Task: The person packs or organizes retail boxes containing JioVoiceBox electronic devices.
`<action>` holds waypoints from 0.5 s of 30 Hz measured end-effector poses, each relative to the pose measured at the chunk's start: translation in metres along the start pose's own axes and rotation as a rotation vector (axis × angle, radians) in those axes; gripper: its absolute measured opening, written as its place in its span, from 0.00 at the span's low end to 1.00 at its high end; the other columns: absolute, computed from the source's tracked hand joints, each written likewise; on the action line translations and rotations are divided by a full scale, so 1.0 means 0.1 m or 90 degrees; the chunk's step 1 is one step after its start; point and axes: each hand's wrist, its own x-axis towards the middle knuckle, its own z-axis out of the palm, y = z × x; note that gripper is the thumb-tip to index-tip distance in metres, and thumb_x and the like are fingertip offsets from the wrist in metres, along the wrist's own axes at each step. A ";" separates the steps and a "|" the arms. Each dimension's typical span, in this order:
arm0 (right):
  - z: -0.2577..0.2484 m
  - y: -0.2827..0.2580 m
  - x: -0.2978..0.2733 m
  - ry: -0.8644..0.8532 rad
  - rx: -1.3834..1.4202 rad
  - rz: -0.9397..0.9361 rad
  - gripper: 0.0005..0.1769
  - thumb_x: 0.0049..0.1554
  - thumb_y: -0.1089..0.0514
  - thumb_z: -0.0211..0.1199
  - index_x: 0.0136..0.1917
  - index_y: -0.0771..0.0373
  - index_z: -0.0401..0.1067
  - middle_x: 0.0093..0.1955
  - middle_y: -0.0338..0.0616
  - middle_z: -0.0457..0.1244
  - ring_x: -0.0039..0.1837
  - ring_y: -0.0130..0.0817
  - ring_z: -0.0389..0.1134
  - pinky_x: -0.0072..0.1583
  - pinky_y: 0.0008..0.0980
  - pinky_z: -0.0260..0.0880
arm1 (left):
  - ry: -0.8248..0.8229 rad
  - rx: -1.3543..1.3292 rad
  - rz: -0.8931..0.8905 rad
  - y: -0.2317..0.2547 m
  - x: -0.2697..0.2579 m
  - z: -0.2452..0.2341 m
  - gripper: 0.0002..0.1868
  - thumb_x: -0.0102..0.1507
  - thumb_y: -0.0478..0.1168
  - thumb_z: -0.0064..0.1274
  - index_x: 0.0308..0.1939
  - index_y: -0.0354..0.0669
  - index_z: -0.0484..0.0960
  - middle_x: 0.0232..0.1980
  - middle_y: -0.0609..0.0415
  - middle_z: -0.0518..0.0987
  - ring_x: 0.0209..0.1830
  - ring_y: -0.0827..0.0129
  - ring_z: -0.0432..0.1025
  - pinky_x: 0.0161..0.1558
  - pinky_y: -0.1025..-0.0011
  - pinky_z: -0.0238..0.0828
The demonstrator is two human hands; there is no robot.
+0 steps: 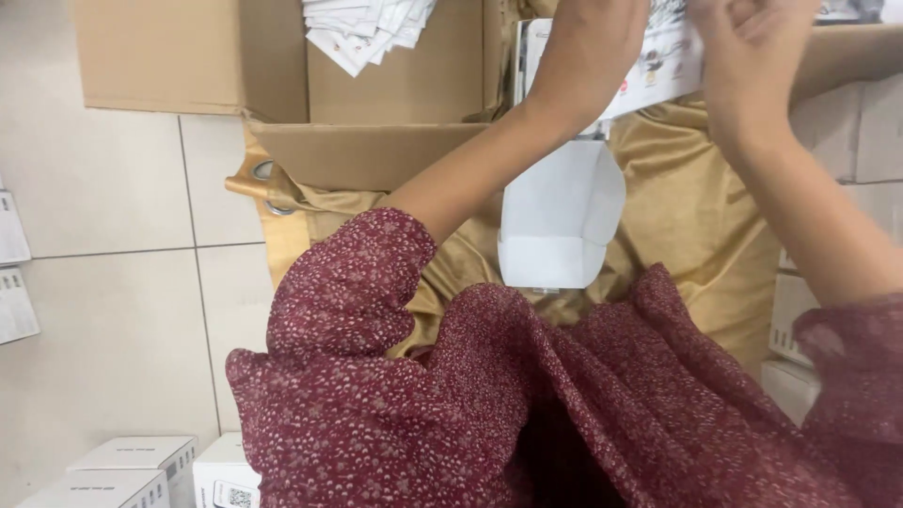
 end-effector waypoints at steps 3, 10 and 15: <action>-0.13 0.50 -0.03 -0.108 -0.101 0.043 0.02 0.68 0.72 0.61 0.52 0.69 0.70 0.46 0.31 0.62 0.45 0.18 0.59 0.47 0.21 0.58 | 0.034 0.017 0.129 -0.17 -0.14 0.23 0.04 0.68 0.33 0.48 0.44 0.35 0.73 0.40 0.39 0.77 0.42 0.45 0.74 0.46 0.51 0.72; -0.32 1.66 -0.03 -0.419 -0.476 -0.217 0.22 0.61 0.69 0.58 0.69 0.67 0.71 0.76 0.59 0.59 0.70 0.58 0.65 0.70 0.44 0.63 | 0.079 0.049 -0.140 -1.21 -0.33 0.60 0.48 0.57 0.20 0.48 0.78 0.42 0.45 0.74 0.31 0.62 0.69 0.38 0.64 0.61 0.56 0.70; -0.17 1.63 0.09 -0.461 -0.833 -0.246 0.30 0.60 0.65 0.56 0.76 0.59 0.68 0.83 0.51 0.53 0.59 0.47 0.71 0.64 0.42 0.65 | 0.044 0.002 -0.342 -1.24 -0.27 0.51 0.51 0.58 0.19 0.44 0.80 0.39 0.35 0.69 0.32 0.68 0.65 0.46 0.71 0.62 0.59 0.70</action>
